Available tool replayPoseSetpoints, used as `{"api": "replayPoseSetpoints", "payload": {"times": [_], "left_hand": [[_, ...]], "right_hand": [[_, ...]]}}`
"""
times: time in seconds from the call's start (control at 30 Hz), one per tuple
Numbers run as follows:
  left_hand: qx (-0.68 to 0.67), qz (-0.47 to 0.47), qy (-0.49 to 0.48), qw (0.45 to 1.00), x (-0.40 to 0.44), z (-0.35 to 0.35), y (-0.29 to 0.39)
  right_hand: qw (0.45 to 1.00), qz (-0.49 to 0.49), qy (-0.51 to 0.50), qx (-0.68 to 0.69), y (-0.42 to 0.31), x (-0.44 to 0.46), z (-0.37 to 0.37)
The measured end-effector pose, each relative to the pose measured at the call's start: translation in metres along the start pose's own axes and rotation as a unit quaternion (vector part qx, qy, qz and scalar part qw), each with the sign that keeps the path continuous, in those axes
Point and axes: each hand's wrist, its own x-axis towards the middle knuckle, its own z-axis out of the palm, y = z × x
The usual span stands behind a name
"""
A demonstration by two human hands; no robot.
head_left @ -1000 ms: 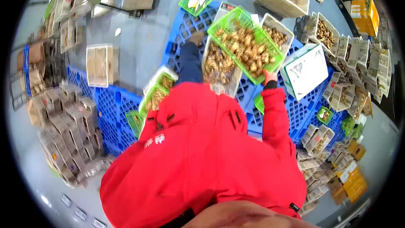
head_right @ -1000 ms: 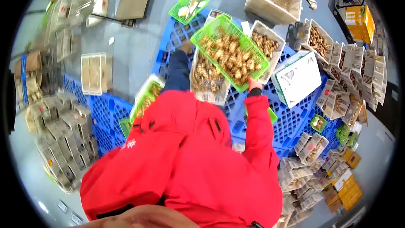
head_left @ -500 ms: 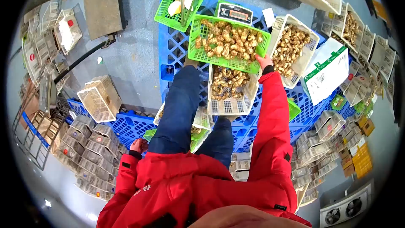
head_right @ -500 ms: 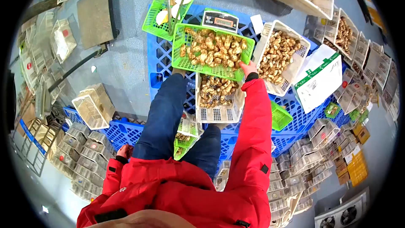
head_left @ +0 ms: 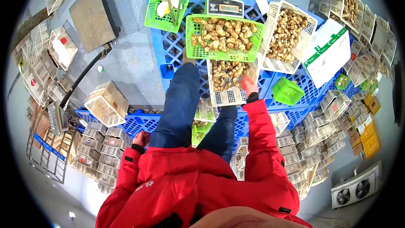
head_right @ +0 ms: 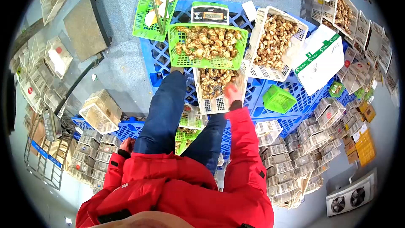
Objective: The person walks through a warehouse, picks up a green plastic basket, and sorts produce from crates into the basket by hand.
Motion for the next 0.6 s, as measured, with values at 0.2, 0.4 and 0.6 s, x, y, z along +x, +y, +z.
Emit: {"api": "replayPoseSetpoints", "payload": {"times": [0.2,0.4,0.6], "left_hand": [[-0.010,0.022,-0.007,1.000,0.008,-0.009,0.001],[-0.032,0.025,0.001,0.999,0.017,-0.009,0.000],[-0.013,0.015,-0.034,0.999,0.009,0.010,0.017]], "right_hand": [[0.915,0.166,-0.286,0.231,0.098,-0.012,0.047],[0.981,0.124,-0.139,0.048,0.031,-0.041,0.098],[0.985,0.143,-0.085,0.050,0.025,-0.034,0.083]]}}
